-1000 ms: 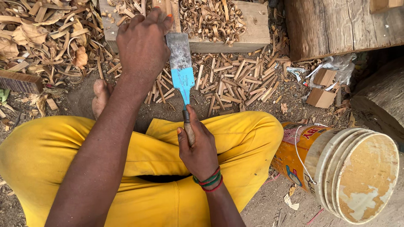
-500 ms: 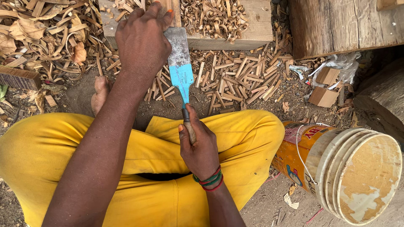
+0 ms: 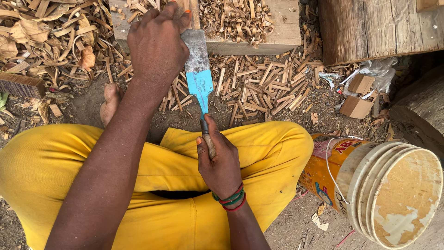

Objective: The person sits on the ground and uses a blue-handled chisel to carve a small rectangular piece of wood. They hold the wood steady with their left hand and repeatedly strike the chisel with their right hand to remove wood shavings.

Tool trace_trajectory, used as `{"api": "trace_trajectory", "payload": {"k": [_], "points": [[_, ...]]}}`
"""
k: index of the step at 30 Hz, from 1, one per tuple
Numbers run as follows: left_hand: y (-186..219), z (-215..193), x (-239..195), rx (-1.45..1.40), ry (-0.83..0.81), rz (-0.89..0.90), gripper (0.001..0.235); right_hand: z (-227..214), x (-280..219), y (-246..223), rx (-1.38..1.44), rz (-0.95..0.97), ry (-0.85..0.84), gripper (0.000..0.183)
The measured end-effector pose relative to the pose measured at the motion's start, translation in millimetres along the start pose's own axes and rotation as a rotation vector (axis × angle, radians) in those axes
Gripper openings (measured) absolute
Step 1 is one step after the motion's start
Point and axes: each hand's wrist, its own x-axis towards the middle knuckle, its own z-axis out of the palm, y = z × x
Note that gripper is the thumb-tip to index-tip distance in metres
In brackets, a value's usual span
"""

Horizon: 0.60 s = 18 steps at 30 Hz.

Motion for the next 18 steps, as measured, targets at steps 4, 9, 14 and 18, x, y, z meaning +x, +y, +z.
{"api": "trace_trajectory", "payload": {"k": [4,9,14,18], "points": [[1,-2,1,-0.007,-0.03,-0.019,0.043,-1,1,1,0.029,0.032,0.007,0.048],[2,-3,3,-0.001,-0.044,-0.025,0.047,-12,8,8,0.047,0.176,-0.017,0.042],[6,2,-2,-0.037,-0.011,-0.028,0.05,-27,18,21,-0.017,0.279,-0.09,0.035],[7,7,-4,-0.052,0.019,-0.038,0.049,-36,21,22,-0.022,0.167,-0.081,0.031]]}}
